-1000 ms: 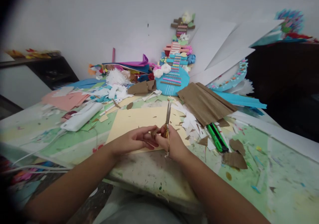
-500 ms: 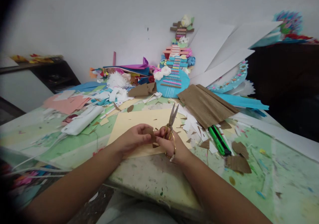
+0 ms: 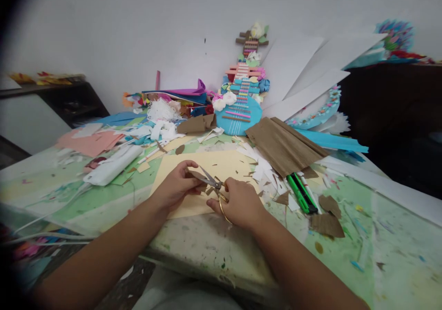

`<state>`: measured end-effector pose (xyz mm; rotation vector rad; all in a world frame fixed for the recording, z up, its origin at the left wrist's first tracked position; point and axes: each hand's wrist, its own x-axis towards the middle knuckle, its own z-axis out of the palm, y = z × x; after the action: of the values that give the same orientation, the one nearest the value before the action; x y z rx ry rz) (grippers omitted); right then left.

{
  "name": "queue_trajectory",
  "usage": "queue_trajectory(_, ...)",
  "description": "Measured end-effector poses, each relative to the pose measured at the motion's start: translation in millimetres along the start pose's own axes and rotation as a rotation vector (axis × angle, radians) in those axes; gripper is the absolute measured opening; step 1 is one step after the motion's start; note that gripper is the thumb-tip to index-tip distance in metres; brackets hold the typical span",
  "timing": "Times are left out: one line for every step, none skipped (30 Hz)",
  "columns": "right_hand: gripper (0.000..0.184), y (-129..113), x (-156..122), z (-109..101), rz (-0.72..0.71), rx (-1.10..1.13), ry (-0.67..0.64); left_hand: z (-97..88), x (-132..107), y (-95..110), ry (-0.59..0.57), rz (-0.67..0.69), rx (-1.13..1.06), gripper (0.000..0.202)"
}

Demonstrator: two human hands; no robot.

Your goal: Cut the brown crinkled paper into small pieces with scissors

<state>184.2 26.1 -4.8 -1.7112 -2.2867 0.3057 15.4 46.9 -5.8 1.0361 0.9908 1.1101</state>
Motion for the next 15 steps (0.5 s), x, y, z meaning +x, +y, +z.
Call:
queue_trajectory(0.039,-0.3,-0.2,0.8,-0.011,-0.008,-0.011,0.2,-0.3,0.5,0.010,-0.004,0.004,0.044)
queue_trajectory(0.039,-0.4,-0.3,1.3,-0.017,-0.012,-0.021,0.1,-0.3,1.0,0.018,-0.009,0.004,0.047)
queue_trajectory(0.040,-0.2,-0.2,1.8,-0.018,-0.015,-0.030,-0.1,-0.1,1.6,0.023,-0.018,0.000,0.049)
queue_trajectory(0.040,0.2,-0.1,2.1,-0.015,-0.015,-0.037,-0.5,0.2,2.2,0.030,-0.029,-0.007,0.049)
queue_trajectory(0.041,0.6,0.1,2.3,-0.010,-0.013,-0.043,-0.9,0.7,2.9,0.039,-0.037,-0.016,0.048)
queue_trajectory(0.041,1.1,0.4,2.6,-0.001,-0.008,-0.049,-1.4,1.2,3.4,0.051,-0.044,-0.021,0.047)
queue_trajectory(0.041,1.4,0.7,3.0,0.013,-0.001,-0.052,-1.9,1.7,3.6,0.061,-0.049,-0.024,0.046)
queue_trajectory(0.040,1.6,1.0,3.5,0.028,0.011,-0.057,-2.2,2.0,3.6,0.066,-0.051,-0.026,0.045)
queue_trajectory(0.040,1.6,1.3,4.0,0.044,0.028,-0.062,-2.3,2.2,3.3,0.062,-0.050,-0.029,0.044)
queue_trajectory(0.039,1.4,1.5,4.7,0.058,0.048,-0.066,-2.3,2.2,2.7,0.052,-0.045,-0.034,0.043)
queue_trajectory(0.039,0.9,1.6,5.4,0.069,0.070,-0.071,-1.9,2.0,2.0,0.035,-0.040,-0.044,0.040)
queue_trajectory(0.038,0.3,1.6,6.1,0.073,0.091,-0.077,-1.5,1.8,1.1,0.013,-0.033,-0.061,0.038)
queue_trajectory(0.038,-0.4,1.5,6.8,0.074,0.107,-0.082,-0.9,1.4,0.2,-0.012,-0.023,-0.078,0.036)
queue_trajectory(0.037,-1.2,1.3,7.4,0.070,0.118,-0.085,-0.4,1.1,-0.6,-0.036,-0.012,-0.092,0.034)
queue_trajectory(0.036,-1.9,1.1,7.8,0.066,0.121,-0.086,0.0,0.8,-1.4,-0.056,0.000,-0.100,0.032)
